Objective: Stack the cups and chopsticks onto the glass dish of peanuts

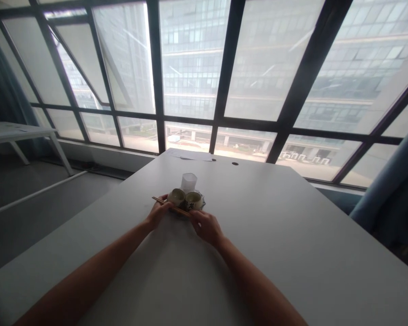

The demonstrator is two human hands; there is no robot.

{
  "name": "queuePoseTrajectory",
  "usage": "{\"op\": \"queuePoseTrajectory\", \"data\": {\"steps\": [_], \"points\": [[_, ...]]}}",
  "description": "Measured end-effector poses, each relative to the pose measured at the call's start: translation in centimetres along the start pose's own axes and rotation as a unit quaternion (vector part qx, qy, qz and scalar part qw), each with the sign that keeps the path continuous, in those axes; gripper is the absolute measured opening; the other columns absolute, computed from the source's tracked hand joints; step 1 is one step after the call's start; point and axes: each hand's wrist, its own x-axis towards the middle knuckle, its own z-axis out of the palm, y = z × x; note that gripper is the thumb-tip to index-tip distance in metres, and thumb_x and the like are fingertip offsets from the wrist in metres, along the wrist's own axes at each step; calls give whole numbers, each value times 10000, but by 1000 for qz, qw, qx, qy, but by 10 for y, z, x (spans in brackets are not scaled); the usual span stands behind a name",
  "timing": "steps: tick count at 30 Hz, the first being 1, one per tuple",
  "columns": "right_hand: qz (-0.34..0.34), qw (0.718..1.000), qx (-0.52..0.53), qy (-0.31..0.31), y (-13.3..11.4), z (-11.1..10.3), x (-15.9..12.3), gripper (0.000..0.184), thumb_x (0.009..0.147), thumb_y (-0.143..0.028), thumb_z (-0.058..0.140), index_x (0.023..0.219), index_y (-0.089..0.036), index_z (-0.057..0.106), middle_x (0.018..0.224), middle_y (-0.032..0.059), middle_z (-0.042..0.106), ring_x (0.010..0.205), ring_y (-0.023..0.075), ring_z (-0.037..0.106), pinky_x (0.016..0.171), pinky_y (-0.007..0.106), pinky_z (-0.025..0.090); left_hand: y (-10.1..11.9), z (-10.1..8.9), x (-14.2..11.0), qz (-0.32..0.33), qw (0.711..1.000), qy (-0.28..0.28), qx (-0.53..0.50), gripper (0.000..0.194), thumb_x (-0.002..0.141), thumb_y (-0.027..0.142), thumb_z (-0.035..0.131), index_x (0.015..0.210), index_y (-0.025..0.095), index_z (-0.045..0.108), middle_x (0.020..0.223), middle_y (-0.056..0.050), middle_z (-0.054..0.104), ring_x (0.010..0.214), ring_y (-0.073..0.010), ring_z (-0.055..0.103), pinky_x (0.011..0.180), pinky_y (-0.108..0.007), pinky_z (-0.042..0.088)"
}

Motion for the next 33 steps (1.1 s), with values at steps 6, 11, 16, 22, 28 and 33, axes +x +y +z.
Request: {"op": "queuePoseTrajectory", "data": {"steps": [6,11,16,22,28,33], "points": [[42,999,-19,-6,16,-36,-23,221,916,-295,504,956,-175,685,791,65,684,617,167,584,606,259,451,-4,43,-18,-12,999,-3,51,613,584,343,760,1122,122,567,825,-40,682,817,-220,635,736,-307,476],[55,997,-8,-61,7,-69,-43,199,895,-318,551,773,-202,658,621,-1,595,532,132,488,542,227,398,-6,46,-39,-24,994,-74,77,670,604,499,809,1121,141,576,890,-61,687,832,-230,644,718,-309,482],[108,984,-15,-143,-17,-91,-51,137,841,-338,633,776,-218,652,578,-16,568,496,131,452,501,236,346,-4,44,-61,-8,992,-99,80,664,619,574,794,1098,169,573,968,-80,670,890,-248,648,772,-344,496],[66,976,-127,-165,-40,-105,-41,182,929,-246,497,782,-217,600,665,21,612,529,152,515,514,259,291,9,53,-72,193,959,-108,177,660,655,492,807,1213,226,575,1406,-135,480,1355,-334,401,1121,-466,315],[106,990,-90,20,-18,-125,-16,295,933,-439,542,788,-193,617,711,48,635,610,183,570,601,285,419,26,62,-53,174,924,-165,299,868,534,447,883,1314,267,549,1317,-110,586,1272,-387,480,1112,-533,292],[154,987,-39,-36,-5,-115,-15,605,674,-462,837,1193,-222,640,1077,86,706,944,292,661,799,365,511,33,70,-40,167,921,-197,293,883,464,327,898,1286,269,579,1077,-78,689,1053,-357,609,997,-502,415]]}}
